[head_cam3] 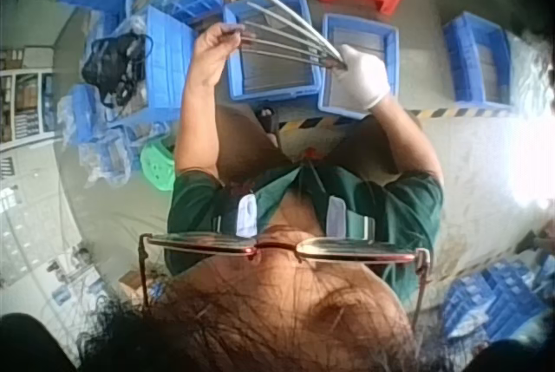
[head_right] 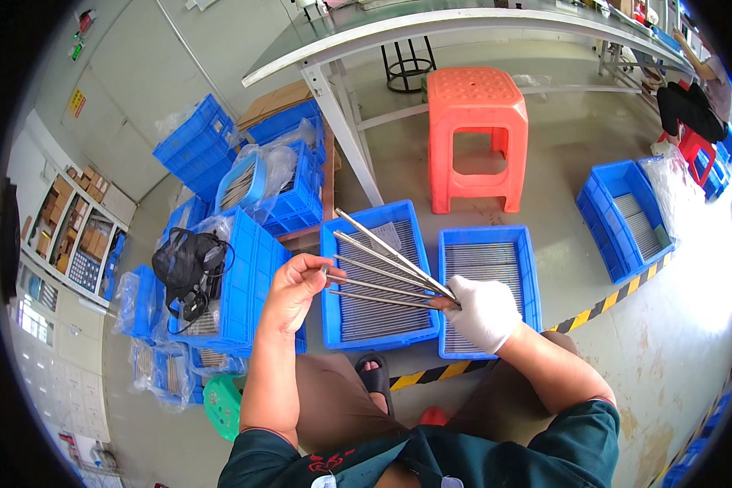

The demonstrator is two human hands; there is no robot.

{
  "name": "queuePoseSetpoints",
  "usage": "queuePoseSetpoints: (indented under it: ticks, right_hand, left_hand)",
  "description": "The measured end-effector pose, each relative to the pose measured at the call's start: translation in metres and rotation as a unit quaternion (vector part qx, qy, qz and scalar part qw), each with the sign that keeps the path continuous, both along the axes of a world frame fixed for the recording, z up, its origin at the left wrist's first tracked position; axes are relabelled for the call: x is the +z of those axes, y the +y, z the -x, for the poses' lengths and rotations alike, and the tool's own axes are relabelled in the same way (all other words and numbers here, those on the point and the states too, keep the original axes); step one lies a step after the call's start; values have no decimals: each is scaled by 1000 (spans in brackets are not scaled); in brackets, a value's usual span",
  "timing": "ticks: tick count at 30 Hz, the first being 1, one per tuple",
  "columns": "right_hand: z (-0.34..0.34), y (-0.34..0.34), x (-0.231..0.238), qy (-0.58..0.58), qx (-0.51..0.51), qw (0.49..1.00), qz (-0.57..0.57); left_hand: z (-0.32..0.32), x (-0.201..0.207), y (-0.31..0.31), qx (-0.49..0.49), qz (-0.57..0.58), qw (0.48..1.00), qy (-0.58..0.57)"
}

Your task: The person sorts metal rods and washers into blue bins by hand, organizing them on the floor while wearing gloves.

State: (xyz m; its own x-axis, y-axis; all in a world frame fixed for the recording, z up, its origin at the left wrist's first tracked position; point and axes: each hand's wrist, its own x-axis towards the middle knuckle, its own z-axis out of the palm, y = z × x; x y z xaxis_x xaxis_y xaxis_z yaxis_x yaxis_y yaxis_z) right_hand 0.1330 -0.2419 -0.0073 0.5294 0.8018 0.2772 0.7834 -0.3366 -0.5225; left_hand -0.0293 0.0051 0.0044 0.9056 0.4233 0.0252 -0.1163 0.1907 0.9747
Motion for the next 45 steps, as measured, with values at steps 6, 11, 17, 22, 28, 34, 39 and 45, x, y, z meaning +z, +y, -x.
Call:
queuePoseSetpoints:
  ticks: [6,11,17,22,28,34,39,45]
  right_hand:
    - [-1,-2,-1,-8,-2,1000,15]
    - [0,-2,-6,14,-2,1000,-4]
    - [3,0,0,33,-1,999,24]
    - [-1,-1,0,52,14,998,23]
    - [1,0,-2,63,54,996,26]
    - [2,0,2,-6,61,998,32]
    - [6,0,0,3,57,998,41]
    - [0,-1,-8,60,66,995,38]
  left_hand:
    - [1,-3,2,-16,20,999,23]
    - [-4,-3,-11,-38,20,999,3]
    - [-5,3,-14,-26,-27,999,27]
    - [4,5,6,73,-58,995,40]
    - [1,-3,4,6,2,999,43]
    - [1,0,2,7,-23,999,32]
    - [-4,1,-11,-45,22,997,51]
    - [6,4,9,15,-18,997,80]
